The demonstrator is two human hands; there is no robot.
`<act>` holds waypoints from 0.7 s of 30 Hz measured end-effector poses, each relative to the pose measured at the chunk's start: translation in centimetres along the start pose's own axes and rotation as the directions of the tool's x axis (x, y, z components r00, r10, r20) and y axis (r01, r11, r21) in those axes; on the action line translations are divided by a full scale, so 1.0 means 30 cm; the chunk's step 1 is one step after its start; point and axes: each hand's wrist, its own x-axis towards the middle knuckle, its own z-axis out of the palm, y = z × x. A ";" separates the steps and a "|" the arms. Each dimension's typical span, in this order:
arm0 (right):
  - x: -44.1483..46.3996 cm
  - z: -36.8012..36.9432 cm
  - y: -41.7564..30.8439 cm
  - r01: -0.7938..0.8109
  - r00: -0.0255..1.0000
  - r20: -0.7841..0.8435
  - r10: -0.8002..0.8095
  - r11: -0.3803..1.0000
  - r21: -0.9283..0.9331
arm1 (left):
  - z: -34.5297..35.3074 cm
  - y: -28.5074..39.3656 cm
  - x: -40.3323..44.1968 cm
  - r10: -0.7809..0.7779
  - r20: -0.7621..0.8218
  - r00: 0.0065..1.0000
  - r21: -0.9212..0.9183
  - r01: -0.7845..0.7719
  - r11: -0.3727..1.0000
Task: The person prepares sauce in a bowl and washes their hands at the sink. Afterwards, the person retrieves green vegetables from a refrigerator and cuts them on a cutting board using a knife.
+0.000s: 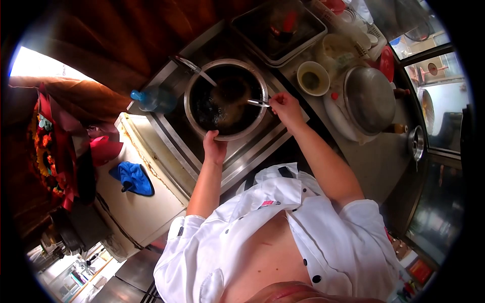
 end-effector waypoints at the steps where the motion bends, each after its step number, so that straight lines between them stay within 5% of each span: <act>1: 0.007 0.008 -0.006 -0.001 1.000 0.001 0.001 1.000 0.000 | -0.008 -0.004 0.004 -0.002 -0.009 1.000 -0.002 0.002 1.000; 3: 0.015 0.035 -0.025 0.047 0.987 -0.139 -0.082 0.971 -0.236 | 0.002 0.000 -0.002 -0.003 -0.016 1.000 -0.001 0.003 1.000; 6: -0.019 0.027 0.017 0.088 0.981 -0.118 -0.156 0.890 -0.448 | 0.038 0.001 -0.018 0.000 -0.017 1.000 -0.014 0.000 1.000; 14: -0.008 0.018 0.018 -0.111 0.992 -0.054 0.110 0.994 -0.003 | 0.028 -0.019 -0.014 -0.006 -0.042 0.999 0.004 0.006 1.000; 16: -0.003 0.010 0.016 0.146 0.971 -0.163 -0.175 0.974 -0.173 | 0.026 -0.015 -0.010 -0.012 -0.025 1.000 0.002 0.012 1.000; 17: -0.005 0.011 -0.002 0.145 0.972 -0.160 -0.173 0.974 -0.175 | 0.018 -0.016 -0.013 -0.020 -0.014 1.000 0.000 0.020 1.000; 21: -0.017 0.029 -0.133 0.406 0.905 -0.163 -0.394 0.913 0.047 | -0.007 -0.028 0.002 -0.026 -0.001 1.000 0.006 0.026 1.000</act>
